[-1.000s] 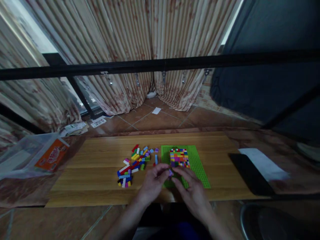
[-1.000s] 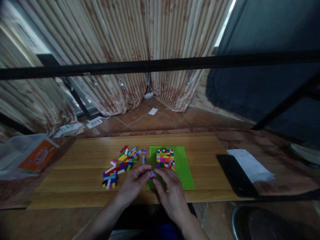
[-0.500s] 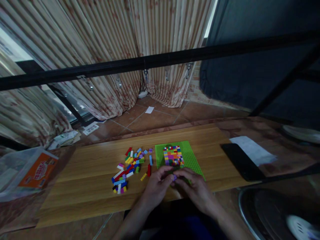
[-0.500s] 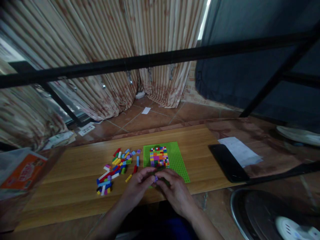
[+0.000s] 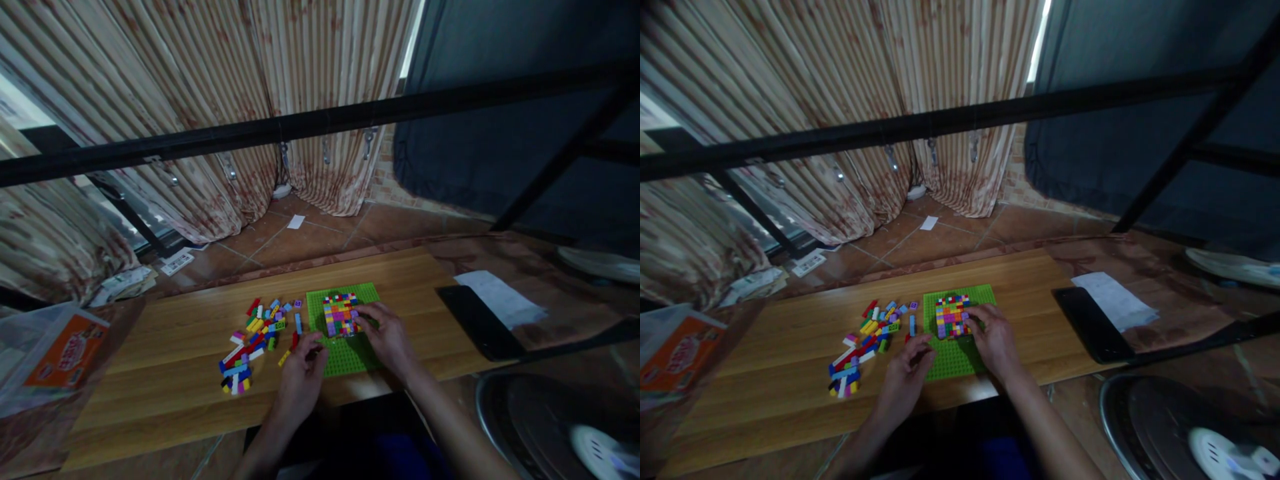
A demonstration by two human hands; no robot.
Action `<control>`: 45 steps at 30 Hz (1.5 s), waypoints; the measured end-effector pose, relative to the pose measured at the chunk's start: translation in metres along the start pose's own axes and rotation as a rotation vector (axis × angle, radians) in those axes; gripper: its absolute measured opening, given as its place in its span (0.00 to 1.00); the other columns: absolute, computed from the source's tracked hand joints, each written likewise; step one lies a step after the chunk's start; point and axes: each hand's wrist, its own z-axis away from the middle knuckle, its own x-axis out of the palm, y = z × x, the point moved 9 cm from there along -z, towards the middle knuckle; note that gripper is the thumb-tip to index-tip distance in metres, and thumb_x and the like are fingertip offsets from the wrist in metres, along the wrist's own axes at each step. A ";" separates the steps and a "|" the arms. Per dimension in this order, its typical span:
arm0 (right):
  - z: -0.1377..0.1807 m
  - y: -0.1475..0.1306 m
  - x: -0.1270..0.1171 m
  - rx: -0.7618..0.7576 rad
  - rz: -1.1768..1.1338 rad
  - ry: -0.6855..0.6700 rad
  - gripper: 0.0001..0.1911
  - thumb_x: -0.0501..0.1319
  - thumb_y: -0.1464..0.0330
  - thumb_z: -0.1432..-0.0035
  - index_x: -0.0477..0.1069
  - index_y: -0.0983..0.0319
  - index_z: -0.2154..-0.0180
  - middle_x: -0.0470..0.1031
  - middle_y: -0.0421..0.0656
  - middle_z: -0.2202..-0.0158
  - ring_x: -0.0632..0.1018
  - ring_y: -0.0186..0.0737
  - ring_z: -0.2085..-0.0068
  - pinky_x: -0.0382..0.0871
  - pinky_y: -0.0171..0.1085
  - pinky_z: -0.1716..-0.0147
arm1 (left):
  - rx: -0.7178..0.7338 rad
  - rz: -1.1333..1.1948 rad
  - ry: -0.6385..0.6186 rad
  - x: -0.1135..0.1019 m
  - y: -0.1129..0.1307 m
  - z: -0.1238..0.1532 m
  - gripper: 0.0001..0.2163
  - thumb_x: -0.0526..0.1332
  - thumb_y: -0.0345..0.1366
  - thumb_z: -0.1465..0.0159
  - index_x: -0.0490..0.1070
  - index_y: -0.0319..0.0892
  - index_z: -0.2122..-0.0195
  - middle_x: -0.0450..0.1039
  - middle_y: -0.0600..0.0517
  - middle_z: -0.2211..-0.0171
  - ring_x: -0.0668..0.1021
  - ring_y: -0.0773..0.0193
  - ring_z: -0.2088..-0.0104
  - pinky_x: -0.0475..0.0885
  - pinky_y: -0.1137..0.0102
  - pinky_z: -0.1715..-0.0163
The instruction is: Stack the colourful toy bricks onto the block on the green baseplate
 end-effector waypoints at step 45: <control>0.004 0.027 0.022 0.168 -0.023 0.149 0.25 0.52 0.55 0.40 0.68 0.64 0.49 0.74 0.53 0.54 0.74 0.48 0.54 0.67 0.49 0.54 | 0.121 -0.015 0.015 -0.002 -0.007 0.002 0.09 0.56 0.37 0.40 0.74 0.43 0.62 0.75 0.52 0.70 0.75 0.65 0.68 0.70 0.73 0.68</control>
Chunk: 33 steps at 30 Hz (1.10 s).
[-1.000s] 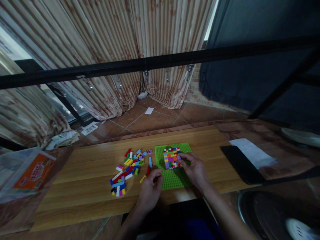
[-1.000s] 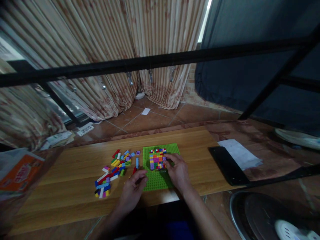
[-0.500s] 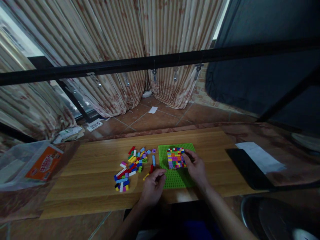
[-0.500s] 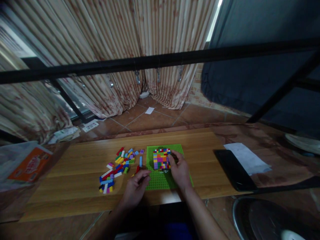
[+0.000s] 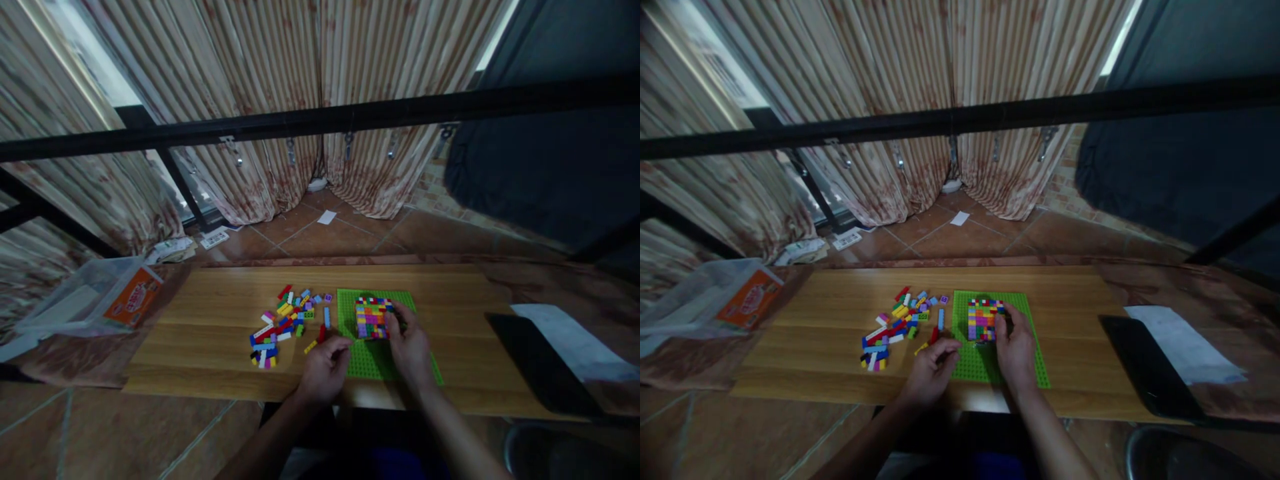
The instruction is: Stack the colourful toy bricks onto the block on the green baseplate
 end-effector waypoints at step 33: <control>0.026 0.020 -0.031 0.054 -0.002 0.035 0.23 0.55 0.54 0.44 0.73 0.63 0.55 0.75 0.51 0.57 0.75 0.48 0.58 0.68 0.46 0.57 | -0.027 -1.104 0.178 -0.102 0.004 -0.043 0.13 0.53 0.31 0.38 0.72 0.41 0.54 0.71 0.45 0.55 0.72 0.57 0.54 0.66 0.64 0.53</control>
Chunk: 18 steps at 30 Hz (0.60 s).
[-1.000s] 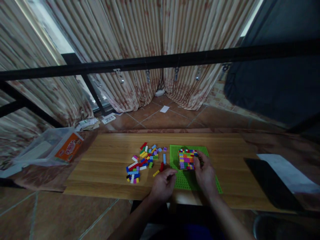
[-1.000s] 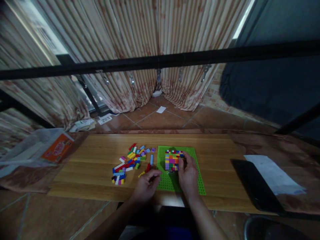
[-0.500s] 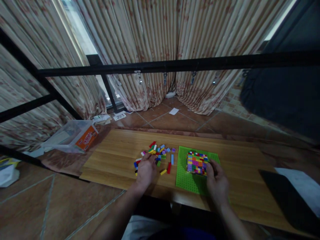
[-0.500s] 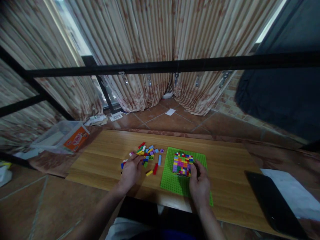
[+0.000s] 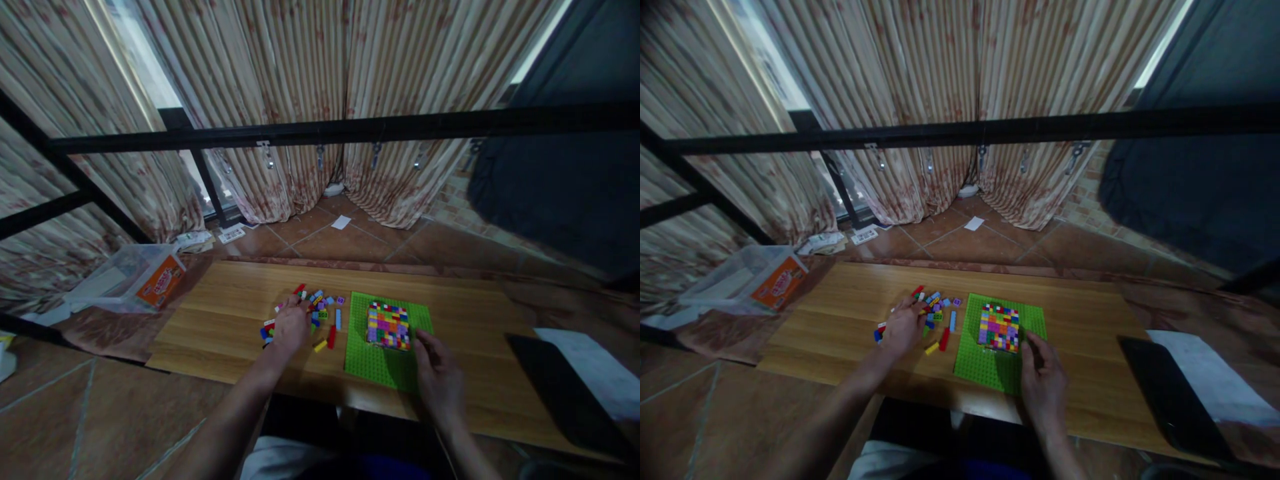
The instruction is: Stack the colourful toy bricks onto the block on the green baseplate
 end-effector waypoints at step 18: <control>0.034 -0.076 0.017 -0.085 -0.165 -0.238 0.13 0.55 0.61 0.39 0.74 0.57 0.57 0.76 0.45 0.57 0.76 0.41 0.55 0.69 0.41 0.54 | 0.237 0.706 -0.204 -0.012 0.102 0.045 0.09 0.54 0.33 0.37 0.73 0.45 0.63 0.76 0.54 0.68 0.77 0.66 0.67 0.69 0.73 0.65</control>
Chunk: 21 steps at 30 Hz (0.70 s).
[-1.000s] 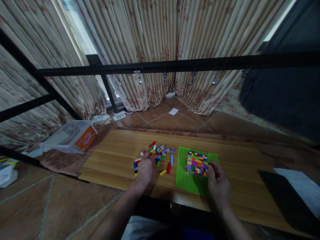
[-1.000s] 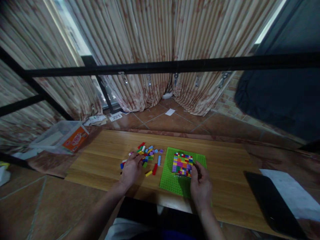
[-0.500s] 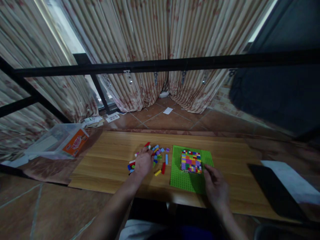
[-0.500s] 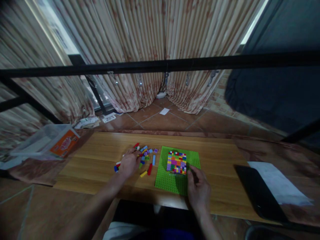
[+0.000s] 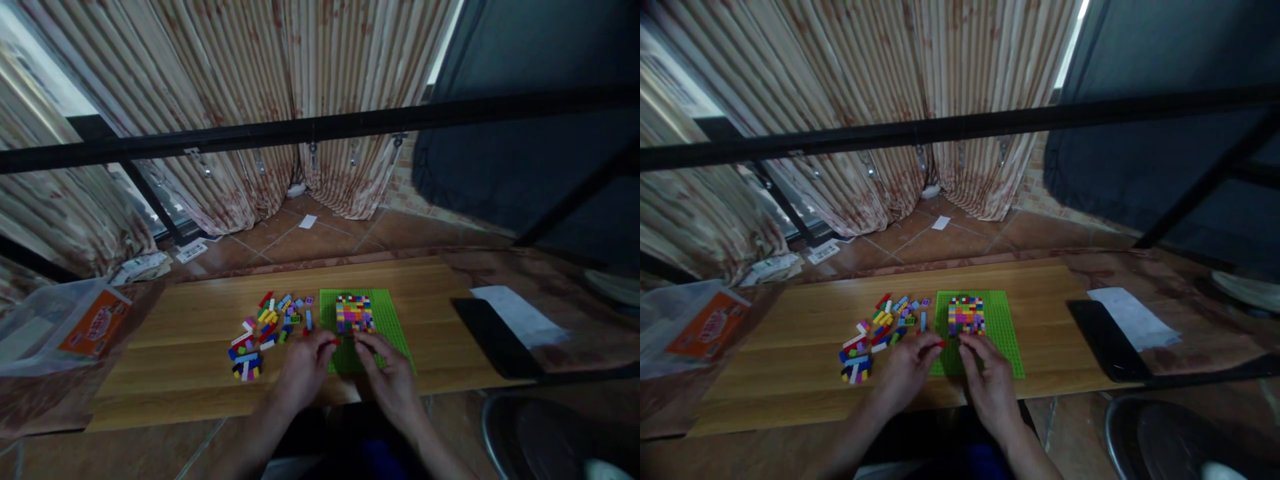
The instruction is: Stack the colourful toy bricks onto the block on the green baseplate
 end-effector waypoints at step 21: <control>-0.020 0.048 -0.046 0.215 -0.043 0.381 0.15 0.60 0.58 0.46 0.76 0.62 0.66 0.80 0.46 0.67 0.79 0.44 0.65 0.71 0.39 0.64 | -0.091 0.195 0.130 0.032 -0.019 -0.008 0.24 0.57 0.33 0.40 0.58 0.44 0.41 0.74 0.48 0.57 0.77 0.64 0.64 0.73 0.69 0.66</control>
